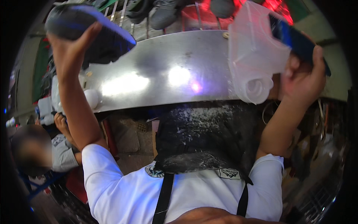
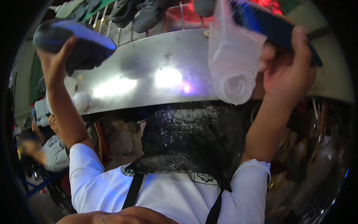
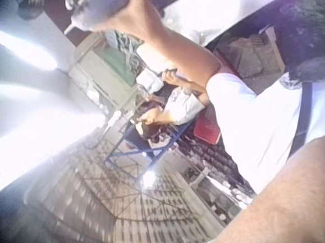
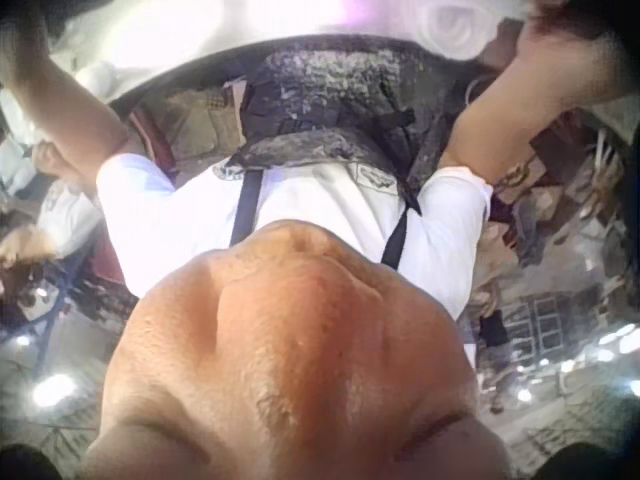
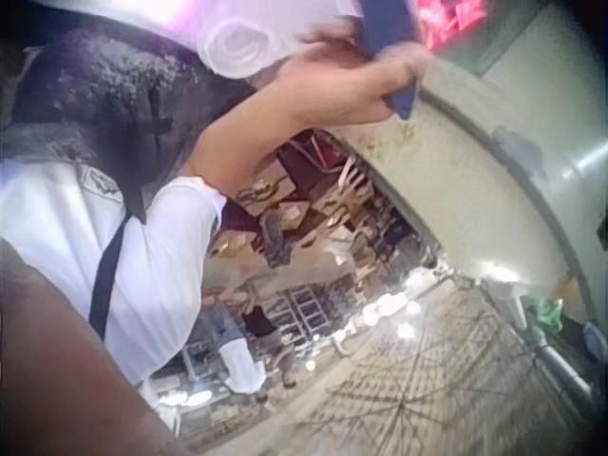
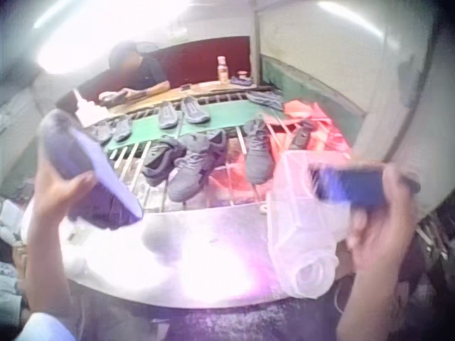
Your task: The person applies adhesive to the edges of shoe uppers using a brush and then places them on a drying conveyor.
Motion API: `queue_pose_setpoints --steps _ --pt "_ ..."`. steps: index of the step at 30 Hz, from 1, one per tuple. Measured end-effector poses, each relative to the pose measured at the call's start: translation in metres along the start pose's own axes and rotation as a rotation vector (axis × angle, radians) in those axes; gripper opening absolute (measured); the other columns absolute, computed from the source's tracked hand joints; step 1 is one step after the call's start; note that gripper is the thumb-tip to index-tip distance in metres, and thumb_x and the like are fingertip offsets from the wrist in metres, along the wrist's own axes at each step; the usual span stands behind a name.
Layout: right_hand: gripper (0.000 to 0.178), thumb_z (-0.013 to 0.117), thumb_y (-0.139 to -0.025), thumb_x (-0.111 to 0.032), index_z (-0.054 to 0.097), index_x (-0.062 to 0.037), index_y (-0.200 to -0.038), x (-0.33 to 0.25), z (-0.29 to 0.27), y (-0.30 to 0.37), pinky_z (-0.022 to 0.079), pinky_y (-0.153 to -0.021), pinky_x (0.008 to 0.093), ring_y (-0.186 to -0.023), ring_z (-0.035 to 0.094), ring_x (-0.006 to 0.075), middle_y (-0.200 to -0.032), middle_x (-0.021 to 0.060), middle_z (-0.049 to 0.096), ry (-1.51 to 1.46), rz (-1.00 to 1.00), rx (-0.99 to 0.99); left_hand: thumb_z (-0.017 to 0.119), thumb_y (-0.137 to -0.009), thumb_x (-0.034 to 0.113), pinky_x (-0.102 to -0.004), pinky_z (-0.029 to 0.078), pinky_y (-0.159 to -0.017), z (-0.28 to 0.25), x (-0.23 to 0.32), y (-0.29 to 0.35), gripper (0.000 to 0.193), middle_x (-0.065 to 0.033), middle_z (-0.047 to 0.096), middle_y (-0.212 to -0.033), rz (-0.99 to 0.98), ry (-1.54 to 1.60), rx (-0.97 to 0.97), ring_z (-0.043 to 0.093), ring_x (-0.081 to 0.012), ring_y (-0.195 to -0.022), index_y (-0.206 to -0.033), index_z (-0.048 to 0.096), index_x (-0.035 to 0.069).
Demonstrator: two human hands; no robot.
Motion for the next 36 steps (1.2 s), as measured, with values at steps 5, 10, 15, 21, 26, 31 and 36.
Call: queue_pose_setpoints --steps 5,10,15,21,26,31,36 --pt "0.027 0.059 -0.098 -0.016 0.062 0.0090 -0.109 -0.011 -0.035 0.067 0.045 -0.039 0.0257 -0.047 0.057 0.0125 -0.067 0.0104 0.063 0.386 0.128 -0.120 0.094 -0.062 0.023 -0.0334 0.053 -0.088 0.064 0.036 0.084 0.089 -0.0105 0.063 -0.117 0.104 0.390 -0.131 0.065 -0.0214 -0.102 -0.133 0.047 -0.004" --pt "0.022 0.071 -0.093 -0.015 0.068 0.0024 -0.107 0.006 -0.063 0.081 0.049 -0.053 0.0198 -0.063 0.064 0.0077 -0.076 0.0050 0.068 0.734 0.266 -0.135 0.097 -0.063 0.029 -0.0355 0.053 -0.085 0.063 0.013 0.115 0.078 -0.0086 0.067 -0.111 -0.115 0.314 -0.504 0.064 -0.0220 -0.097 -0.122 0.058 -0.002" --pt "0.023 0.077 -0.088 -0.019 0.070 -0.0021 -0.102 0.020 -0.060 0.085 0.049 -0.058 0.0292 -0.066 0.066 0.0127 -0.076 0.0136 0.067 1.147 -0.244 -0.501 0.096 -0.061 0.036 -0.0384 0.052 -0.080 0.056 -0.009 0.100 0.059 -0.0065 0.071 -0.099 -0.072 -0.154 -0.742 0.065 -0.0223 -0.090 -0.102 0.070 0.002" --pt "0.026 0.078 -0.088 -0.024 0.072 -0.0011 -0.098 0.026 -0.072 0.085 0.052 -0.062 0.0257 -0.068 0.067 0.0112 -0.076 0.0087 0.070 0.932 0.127 -0.286 0.097 -0.056 0.043 -0.0377 0.051 -0.087 0.056 0.007 0.080 0.081 -0.0082 0.069 -0.110 -0.022 -0.004 -0.611 0.065 -0.0220 -0.099 -0.116 0.064 -0.001" --pt "0.024 0.077 -0.088 -0.022 0.072 -0.0014 -0.100 0.021 -0.067 0.078 0.052 -0.061 0.0268 -0.066 0.067 0.0119 -0.074 0.0074 0.070 0.944 0.061 -0.573 0.098 -0.055 0.045 -0.0357 0.048 -0.095 0.083 0.000 0.078 0.096 -0.0098 0.064 -0.115 -0.142 0.259 -0.295 0.062 -0.0208 -0.105 -0.126 0.054 -0.003" --pt "0.022 0.075 -0.090 -0.018 0.071 -0.0006 -0.103 0.015 -0.078 0.084 0.047 -0.055 0.0219 -0.061 0.061 0.0068 -0.071 0.0017 0.066 1.035 -0.055 -0.335 0.096 -0.061 0.020 -0.0378 0.050 -0.094 0.084 0.017 0.094 0.069 -0.0106 0.066 -0.109 -0.163 -0.013 -0.383 0.062 -0.0223 -0.101 -0.116 0.060 -0.003" --pt "0.023 0.076 -0.089 -0.022 0.072 -0.0015 -0.098 0.027 -0.074 0.087 0.052 -0.056 0.0267 -0.061 0.068 0.0127 -0.070 0.0095 0.069 0.962 0.046 -0.301 0.094 -0.062 0.015 -0.0387 0.049 -0.096 0.077 0.006 0.114 0.077 -0.0118 0.065 -0.115 -0.119 -0.006 -0.331 0.062 -0.0244 -0.103 -0.126 0.056 -0.002"
Point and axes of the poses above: each hand's wrist, its own y-axis away from the middle knuckle, its own z-axis out of the palm, x = y × z, the point moved 4 cm from there along -y, towards the middle knuckle
